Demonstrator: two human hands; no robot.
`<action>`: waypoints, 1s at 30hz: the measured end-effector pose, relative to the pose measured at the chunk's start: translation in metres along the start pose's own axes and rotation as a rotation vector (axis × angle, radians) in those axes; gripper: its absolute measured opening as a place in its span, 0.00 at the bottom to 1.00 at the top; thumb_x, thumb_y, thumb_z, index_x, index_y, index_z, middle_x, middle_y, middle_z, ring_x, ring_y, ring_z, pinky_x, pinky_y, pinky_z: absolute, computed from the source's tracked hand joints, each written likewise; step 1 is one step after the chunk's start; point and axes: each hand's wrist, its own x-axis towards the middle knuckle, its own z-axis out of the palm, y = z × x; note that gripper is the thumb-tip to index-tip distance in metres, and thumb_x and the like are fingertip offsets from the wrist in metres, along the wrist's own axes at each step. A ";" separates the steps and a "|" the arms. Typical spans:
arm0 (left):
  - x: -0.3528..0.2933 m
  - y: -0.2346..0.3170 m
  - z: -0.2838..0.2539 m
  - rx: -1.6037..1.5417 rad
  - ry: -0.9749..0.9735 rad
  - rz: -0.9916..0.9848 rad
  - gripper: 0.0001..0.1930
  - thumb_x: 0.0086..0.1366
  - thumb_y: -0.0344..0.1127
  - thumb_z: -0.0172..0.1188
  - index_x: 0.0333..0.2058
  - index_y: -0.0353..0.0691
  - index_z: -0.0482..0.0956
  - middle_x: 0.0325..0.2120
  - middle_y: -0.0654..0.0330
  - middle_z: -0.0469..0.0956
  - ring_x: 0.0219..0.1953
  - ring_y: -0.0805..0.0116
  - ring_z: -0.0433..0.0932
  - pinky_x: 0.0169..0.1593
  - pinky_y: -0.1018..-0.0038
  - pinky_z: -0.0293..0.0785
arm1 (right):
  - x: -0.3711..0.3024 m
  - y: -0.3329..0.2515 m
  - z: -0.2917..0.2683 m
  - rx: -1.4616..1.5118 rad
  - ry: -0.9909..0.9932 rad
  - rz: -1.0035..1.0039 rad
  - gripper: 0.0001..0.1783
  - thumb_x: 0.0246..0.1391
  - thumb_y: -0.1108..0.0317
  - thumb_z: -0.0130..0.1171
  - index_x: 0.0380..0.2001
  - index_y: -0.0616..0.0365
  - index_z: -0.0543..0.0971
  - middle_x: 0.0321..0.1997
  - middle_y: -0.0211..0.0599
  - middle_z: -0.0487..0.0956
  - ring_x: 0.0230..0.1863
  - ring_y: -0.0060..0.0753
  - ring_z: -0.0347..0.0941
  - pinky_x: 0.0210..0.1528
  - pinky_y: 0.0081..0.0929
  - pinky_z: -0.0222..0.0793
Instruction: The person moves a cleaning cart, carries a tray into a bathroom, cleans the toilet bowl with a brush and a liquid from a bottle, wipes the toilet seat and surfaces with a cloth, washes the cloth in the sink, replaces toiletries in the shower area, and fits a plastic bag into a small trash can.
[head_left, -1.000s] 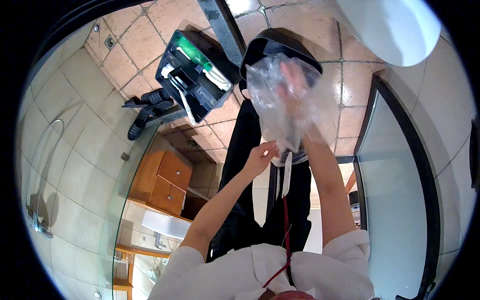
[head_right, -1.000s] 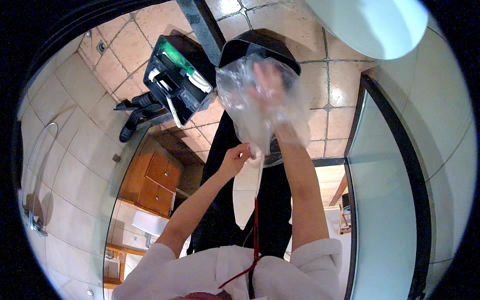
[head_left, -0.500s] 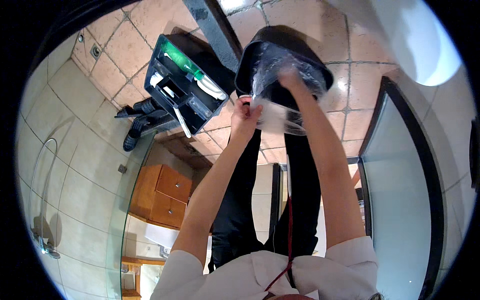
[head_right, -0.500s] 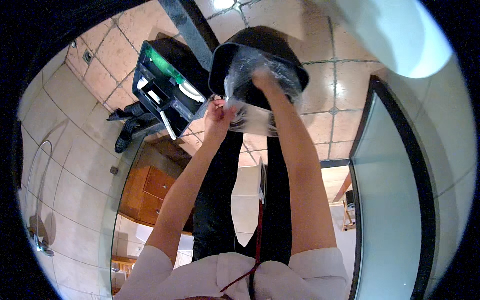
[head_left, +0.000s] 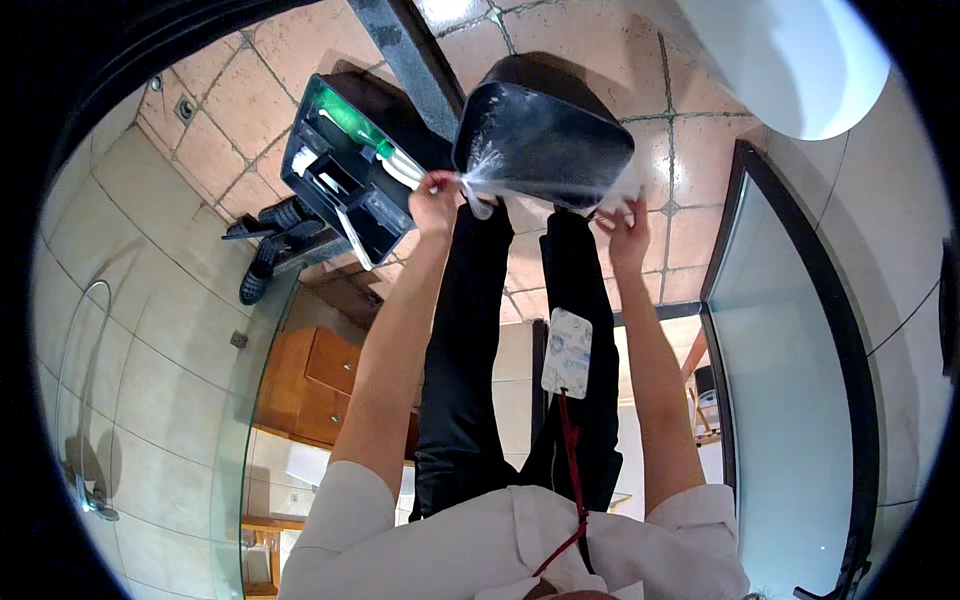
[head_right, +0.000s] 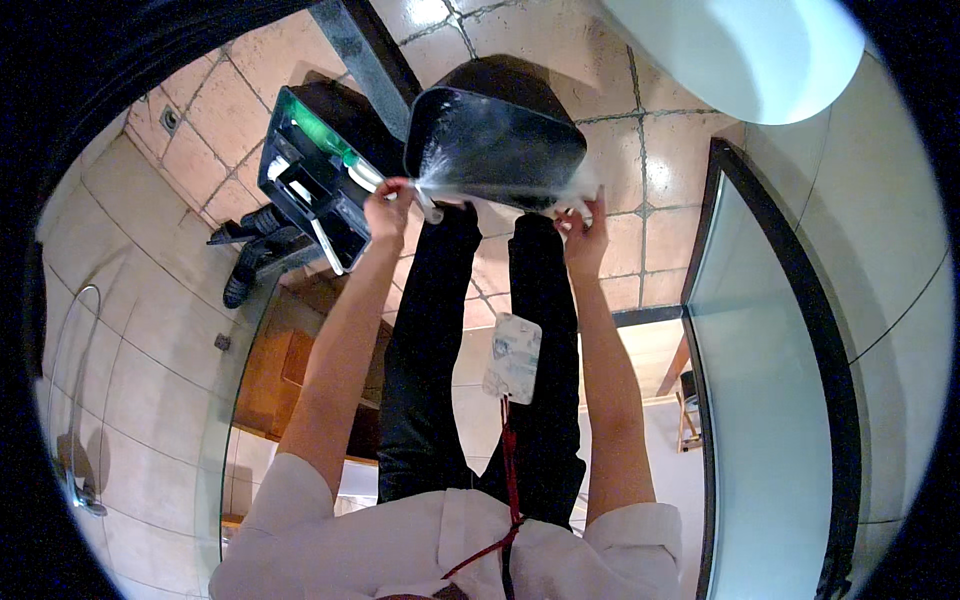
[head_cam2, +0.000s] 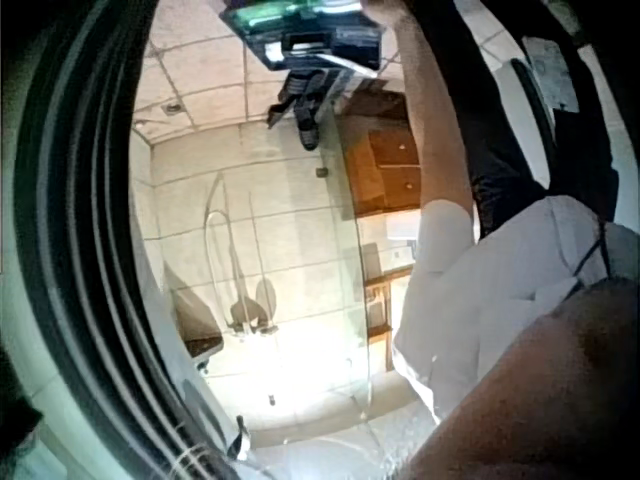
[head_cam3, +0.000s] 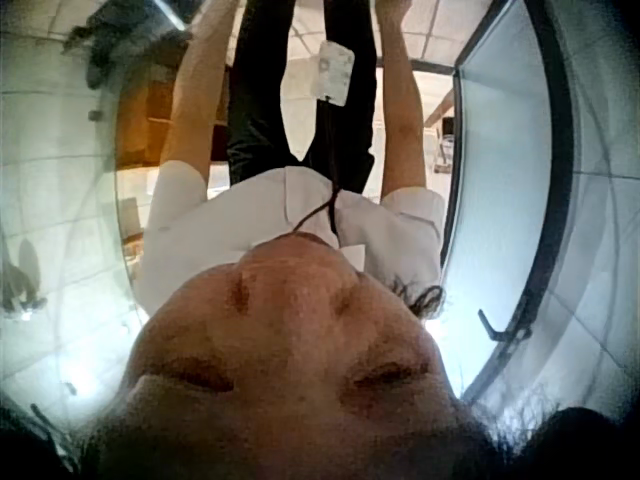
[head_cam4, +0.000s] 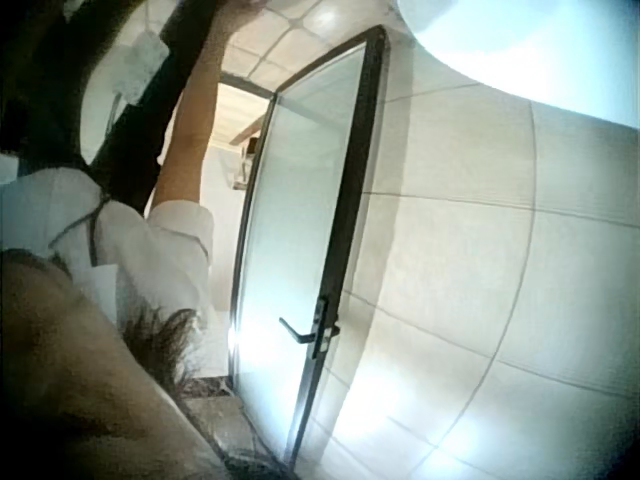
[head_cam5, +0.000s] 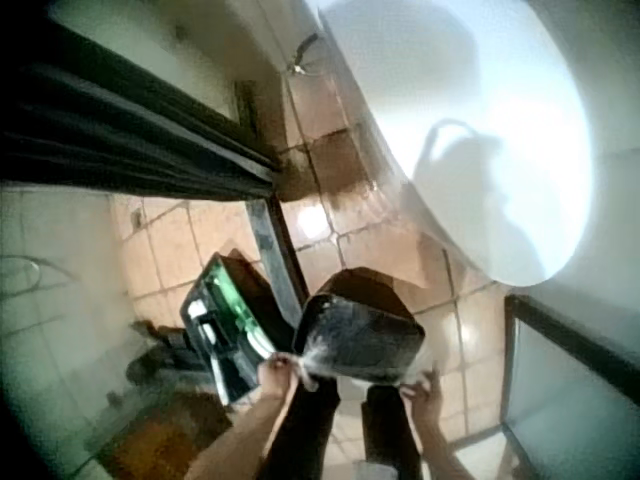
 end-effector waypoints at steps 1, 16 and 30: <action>0.006 0.021 0.003 -0.150 -0.001 -0.198 0.05 0.51 0.21 0.56 0.28 0.36 0.76 0.22 0.65 0.73 0.23 0.78 0.70 0.26 0.82 0.66 | 0.010 -0.001 0.001 -0.025 0.003 0.001 0.22 0.55 0.72 0.48 0.53 0.61 0.61 0.43 0.41 0.69 0.27 0.26 0.73 0.26 0.21 0.72; 0.008 0.166 0.019 0.436 -0.132 0.400 0.47 0.42 0.36 0.65 0.60 0.41 0.47 0.46 0.47 0.61 0.41 0.49 0.71 0.44 0.66 0.71 | 0.083 -0.104 0.032 -0.636 -0.234 -0.423 0.41 0.48 0.61 0.55 0.63 0.46 0.47 0.50 0.47 0.68 0.35 0.31 0.72 0.37 0.27 0.69; 0.027 0.172 0.022 0.693 -0.084 0.404 0.24 0.58 0.41 0.52 0.54 0.49 0.61 0.37 0.47 0.73 0.35 0.48 0.75 0.37 0.61 0.72 | 0.103 -0.111 0.041 -1.001 -0.075 -0.508 0.31 0.53 0.48 0.47 0.59 0.43 0.58 0.43 0.40 0.73 0.38 0.44 0.72 0.38 0.33 0.69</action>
